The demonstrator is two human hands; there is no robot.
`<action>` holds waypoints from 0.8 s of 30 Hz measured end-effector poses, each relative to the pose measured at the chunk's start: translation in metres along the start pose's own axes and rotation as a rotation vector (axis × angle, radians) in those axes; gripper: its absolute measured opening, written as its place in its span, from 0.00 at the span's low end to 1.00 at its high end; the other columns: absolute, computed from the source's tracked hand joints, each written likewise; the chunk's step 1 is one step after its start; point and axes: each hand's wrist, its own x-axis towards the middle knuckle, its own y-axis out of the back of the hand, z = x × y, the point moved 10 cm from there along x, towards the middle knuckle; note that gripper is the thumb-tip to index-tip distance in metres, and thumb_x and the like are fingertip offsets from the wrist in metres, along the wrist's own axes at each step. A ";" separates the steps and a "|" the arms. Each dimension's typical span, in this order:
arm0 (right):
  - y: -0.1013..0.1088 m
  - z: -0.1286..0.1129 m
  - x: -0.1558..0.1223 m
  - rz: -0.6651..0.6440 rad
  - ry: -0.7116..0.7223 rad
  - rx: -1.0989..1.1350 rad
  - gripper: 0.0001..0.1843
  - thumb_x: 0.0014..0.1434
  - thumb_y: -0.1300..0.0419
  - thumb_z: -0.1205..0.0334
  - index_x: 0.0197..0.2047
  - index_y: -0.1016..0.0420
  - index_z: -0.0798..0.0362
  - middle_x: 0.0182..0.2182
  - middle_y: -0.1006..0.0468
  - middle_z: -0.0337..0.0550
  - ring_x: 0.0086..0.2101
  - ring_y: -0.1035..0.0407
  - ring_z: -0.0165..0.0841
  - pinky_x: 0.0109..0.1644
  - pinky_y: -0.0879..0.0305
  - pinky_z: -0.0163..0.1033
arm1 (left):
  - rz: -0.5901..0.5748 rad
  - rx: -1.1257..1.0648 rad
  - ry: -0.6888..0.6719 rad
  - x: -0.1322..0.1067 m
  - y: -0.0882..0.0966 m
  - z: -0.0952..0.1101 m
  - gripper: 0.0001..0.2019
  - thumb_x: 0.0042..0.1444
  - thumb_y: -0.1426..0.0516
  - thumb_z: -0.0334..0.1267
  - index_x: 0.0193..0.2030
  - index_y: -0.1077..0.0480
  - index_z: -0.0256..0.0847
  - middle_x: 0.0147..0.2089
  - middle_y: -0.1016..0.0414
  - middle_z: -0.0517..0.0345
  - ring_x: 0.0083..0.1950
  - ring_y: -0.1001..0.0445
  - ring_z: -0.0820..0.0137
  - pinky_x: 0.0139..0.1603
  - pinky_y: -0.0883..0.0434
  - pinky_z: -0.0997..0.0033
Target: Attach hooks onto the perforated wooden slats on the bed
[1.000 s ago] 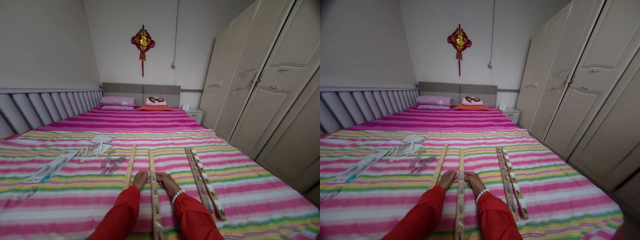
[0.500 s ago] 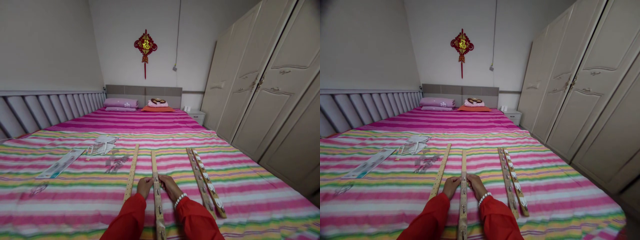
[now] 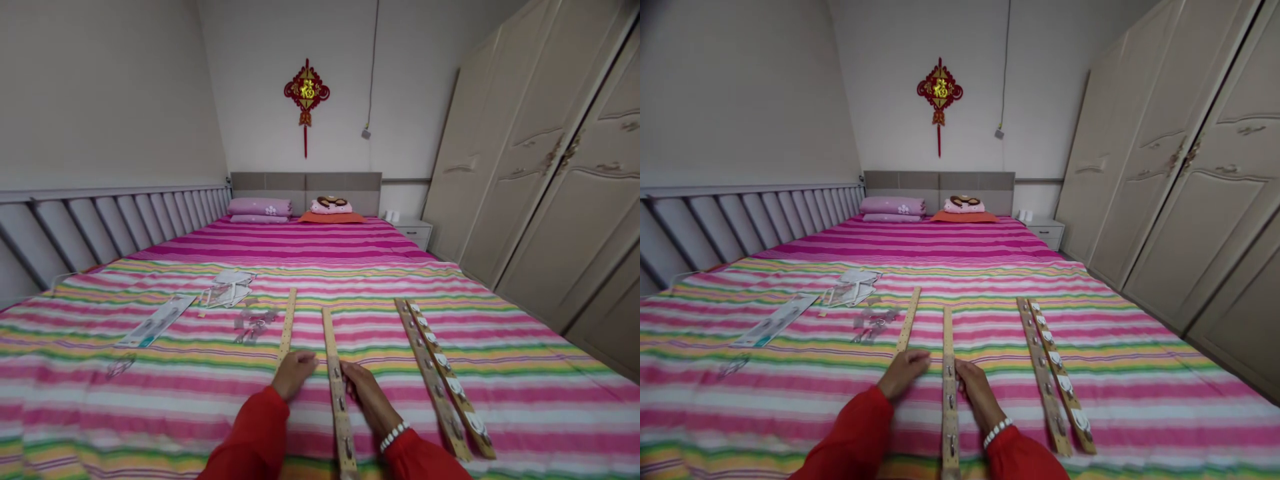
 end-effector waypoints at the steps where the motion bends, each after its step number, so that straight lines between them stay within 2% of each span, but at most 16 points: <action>1: 0.000 0.000 0.000 -0.009 -0.003 0.009 0.20 0.40 0.32 0.47 0.26 0.24 0.56 0.16 0.35 0.33 0.15 0.47 0.22 0.18 0.57 0.31 | 0.107 -0.002 -0.033 0.003 0.026 0.000 0.13 0.44 0.41 0.43 0.32 0.24 0.34 0.29 0.24 0.56 0.36 0.27 0.66 0.40 0.31 0.71; 3: 0.000 0.000 -0.001 -0.023 -0.005 0.019 0.20 0.40 0.32 0.47 0.26 0.23 0.57 0.16 0.34 0.33 0.15 0.47 0.22 0.18 0.57 0.31 | 0.354 0.058 -0.036 0.005 0.081 -0.009 0.13 0.46 0.44 0.41 0.34 0.25 0.35 0.30 0.23 0.54 0.35 0.27 0.65 0.39 0.31 0.69; 5: 0.000 0.000 -0.001 -0.024 -0.005 0.020 0.20 0.39 0.32 0.47 0.27 0.23 0.57 0.16 0.34 0.33 0.15 0.47 0.22 0.18 0.57 0.31 | 0.532 0.203 0.001 0.005 0.126 -0.020 0.12 0.49 0.46 0.41 0.33 0.25 0.37 0.30 0.22 0.54 0.36 0.26 0.65 0.39 0.32 0.69; 6: 0.001 0.000 -0.001 -0.023 -0.002 0.020 0.21 0.39 0.31 0.47 0.28 0.22 0.57 0.16 0.35 0.32 0.15 0.48 0.22 0.18 0.57 0.31 | 0.592 0.285 0.032 0.005 0.143 -0.025 0.12 0.49 0.45 0.41 0.33 0.25 0.38 0.31 0.22 0.53 0.36 0.26 0.64 0.39 0.32 0.69; 8: 0.001 0.001 0.000 -0.019 -0.001 0.019 0.20 0.39 0.32 0.47 0.28 0.22 0.57 0.17 0.34 0.33 0.14 0.47 0.22 0.18 0.57 0.31 | 0.616 0.412 0.079 0.009 0.162 -0.034 0.13 0.51 0.45 0.44 0.35 0.24 0.38 0.34 0.21 0.51 0.38 0.25 0.62 0.39 0.33 0.69; 10: 0.001 0.002 0.001 -0.012 -0.003 0.017 0.20 0.39 0.32 0.47 0.27 0.23 0.56 0.17 0.34 0.33 0.14 0.47 0.22 0.18 0.56 0.31 | 0.600 0.482 0.109 0.013 0.167 -0.039 0.16 0.52 0.45 0.47 0.39 0.24 0.38 0.39 0.20 0.46 0.42 0.24 0.59 0.39 0.33 0.68; 13: 0.002 0.004 0.002 -0.008 -0.009 0.016 0.20 0.39 0.32 0.47 0.27 0.24 0.56 0.16 0.34 0.33 0.14 0.47 0.22 0.17 0.56 0.31 | 0.591 0.521 0.173 0.017 0.165 -0.043 0.20 0.53 0.46 0.51 0.43 0.24 0.38 0.44 0.20 0.42 0.44 0.24 0.54 0.39 0.33 0.65; 17: 0.002 0.003 0.001 -0.010 -0.002 0.037 0.20 0.39 0.32 0.47 0.26 0.24 0.56 0.17 0.34 0.32 0.14 0.47 0.22 0.17 0.56 0.31 | 0.616 0.495 0.235 0.016 0.165 -0.047 0.19 0.55 0.47 0.49 0.45 0.24 0.39 0.46 0.21 0.42 0.45 0.23 0.52 0.39 0.32 0.63; 21: 0.003 0.003 0.001 -0.011 -0.001 0.045 0.18 0.41 0.32 0.48 0.27 0.24 0.57 0.17 0.33 0.33 0.14 0.46 0.22 0.17 0.54 0.30 | 0.679 0.300 0.126 0.010 0.170 -0.047 0.14 0.52 0.43 0.43 0.40 0.22 0.37 0.47 0.20 0.46 0.49 0.25 0.57 0.46 0.31 0.65; 24: 0.004 0.006 0.003 -0.003 -0.009 0.038 0.19 0.41 0.33 0.48 0.29 0.23 0.57 0.16 0.33 0.32 0.14 0.46 0.22 0.17 0.54 0.30 | 0.716 -0.002 0.087 -0.001 0.170 -0.053 0.10 0.49 0.40 0.39 0.34 0.22 0.35 0.41 0.19 0.50 0.46 0.24 0.61 0.47 0.30 0.68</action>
